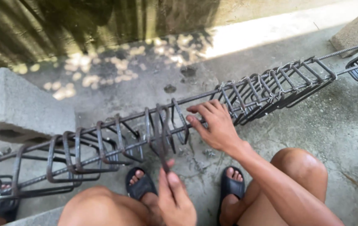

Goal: The person sits on a concrete floor and uses a metal hook tool to bend and secure wire ties on a long, ladder-like metal frame. They repeatedly hook the tool onto the wire, twist it to tighten the connection, and move along the structure to fasten multiple joints.

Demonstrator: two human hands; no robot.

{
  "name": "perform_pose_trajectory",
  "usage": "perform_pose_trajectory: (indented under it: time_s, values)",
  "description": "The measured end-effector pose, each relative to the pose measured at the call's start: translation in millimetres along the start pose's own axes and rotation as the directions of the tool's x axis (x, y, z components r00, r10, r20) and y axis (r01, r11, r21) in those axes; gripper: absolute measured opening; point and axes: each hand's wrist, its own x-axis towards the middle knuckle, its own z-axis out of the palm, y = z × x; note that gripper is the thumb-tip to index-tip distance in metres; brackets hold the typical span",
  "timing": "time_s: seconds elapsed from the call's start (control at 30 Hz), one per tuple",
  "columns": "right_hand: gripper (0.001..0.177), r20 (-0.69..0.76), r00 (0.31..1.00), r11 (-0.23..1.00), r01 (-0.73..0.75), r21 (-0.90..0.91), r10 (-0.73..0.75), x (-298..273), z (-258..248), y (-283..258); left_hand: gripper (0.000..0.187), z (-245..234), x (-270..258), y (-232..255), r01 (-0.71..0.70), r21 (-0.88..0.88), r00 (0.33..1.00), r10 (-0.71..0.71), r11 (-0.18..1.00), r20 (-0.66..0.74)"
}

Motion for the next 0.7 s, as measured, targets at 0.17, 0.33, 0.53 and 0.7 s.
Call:
perform_pose_trajectory:
  time_s: [0.17,0.33,0.53,0.7]
  values:
    - [0.038,0.189,0.98,0.998,-0.05,-0.034,0.055,-1,14,11,0.026,11,66,54,0.118,-0.393,0.992,-0.089,0.912,0.091]
    - [0.028,0.188,0.981,0.999,-0.036,-0.016,0.039,0,11,5,0.031,15,99,66,0.316,-0.065,0.932,-0.297,0.947,0.206]
    - [0.032,0.169,0.985,0.999,-0.037,-0.006,0.038,-5,7,6,0.028,22,90,71,0.32,-0.161,0.935,-0.283,0.934,0.213]
    - [0.035,0.171,0.983,0.998,-0.061,0.003,0.059,-1,8,10,0.027,22,91,70,0.463,-0.291,0.879,-0.394,0.837,0.266]
